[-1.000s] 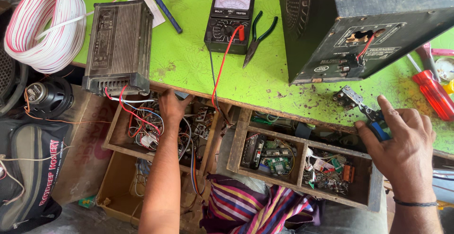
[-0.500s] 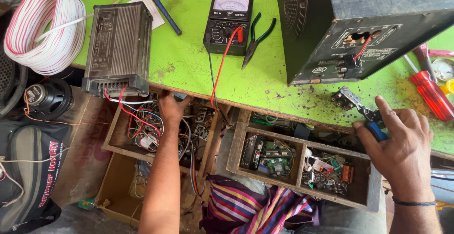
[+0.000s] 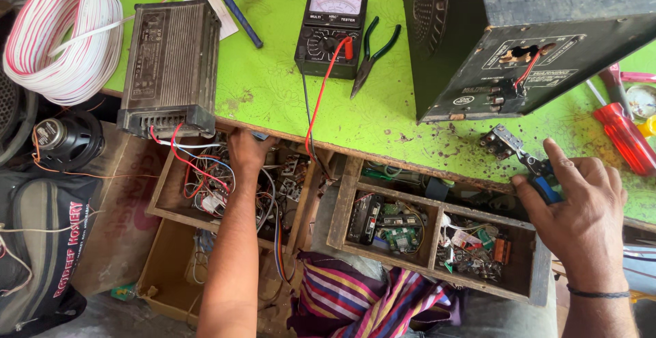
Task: The person removes a small black component from the back of a black box, then uses pliers to cut wires from it. They place the component back into the box and adjust it with both hands.
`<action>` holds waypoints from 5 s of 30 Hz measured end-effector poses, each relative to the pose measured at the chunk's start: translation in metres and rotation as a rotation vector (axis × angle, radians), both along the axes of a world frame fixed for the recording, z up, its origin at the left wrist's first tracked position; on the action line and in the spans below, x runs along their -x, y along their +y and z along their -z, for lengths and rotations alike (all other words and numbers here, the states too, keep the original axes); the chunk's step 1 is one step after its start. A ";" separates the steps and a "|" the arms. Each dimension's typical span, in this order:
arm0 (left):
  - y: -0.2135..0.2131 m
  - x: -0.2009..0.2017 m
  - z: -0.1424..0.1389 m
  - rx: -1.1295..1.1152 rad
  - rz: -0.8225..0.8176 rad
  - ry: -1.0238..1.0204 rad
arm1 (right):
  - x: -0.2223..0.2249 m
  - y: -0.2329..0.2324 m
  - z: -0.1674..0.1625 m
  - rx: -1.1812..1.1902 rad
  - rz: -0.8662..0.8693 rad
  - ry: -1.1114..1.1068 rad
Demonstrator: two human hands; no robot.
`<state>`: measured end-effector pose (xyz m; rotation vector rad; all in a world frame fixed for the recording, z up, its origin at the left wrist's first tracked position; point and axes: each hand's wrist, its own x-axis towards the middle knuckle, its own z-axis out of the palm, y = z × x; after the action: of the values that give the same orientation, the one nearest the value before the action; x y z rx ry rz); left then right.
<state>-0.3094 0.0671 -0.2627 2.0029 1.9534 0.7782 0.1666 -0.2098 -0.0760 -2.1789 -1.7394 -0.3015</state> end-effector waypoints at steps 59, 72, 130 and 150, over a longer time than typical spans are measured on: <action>-0.184 -0.098 -0.125 0.027 0.032 -0.408 | 0.010 0.018 -0.033 0.096 0.090 0.118; -0.160 -0.330 -0.192 -0.262 0.599 -0.109 | 0.001 0.024 -0.037 -0.046 -0.007 0.067; -0.138 -0.319 -0.197 -0.116 0.840 -0.504 | 0.015 0.036 -0.028 -0.047 0.054 0.112; -0.138 -0.317 -0.197 -0.066 0.838 -0.490 | 0.013 0.041 -0.022 -0.127 -0.006 0.068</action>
<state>0.0080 -0.0708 -0.0662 2.1153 0.7214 0.9594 0.1539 -0.1684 -0.0540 -2.0693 -1.6442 -0.3227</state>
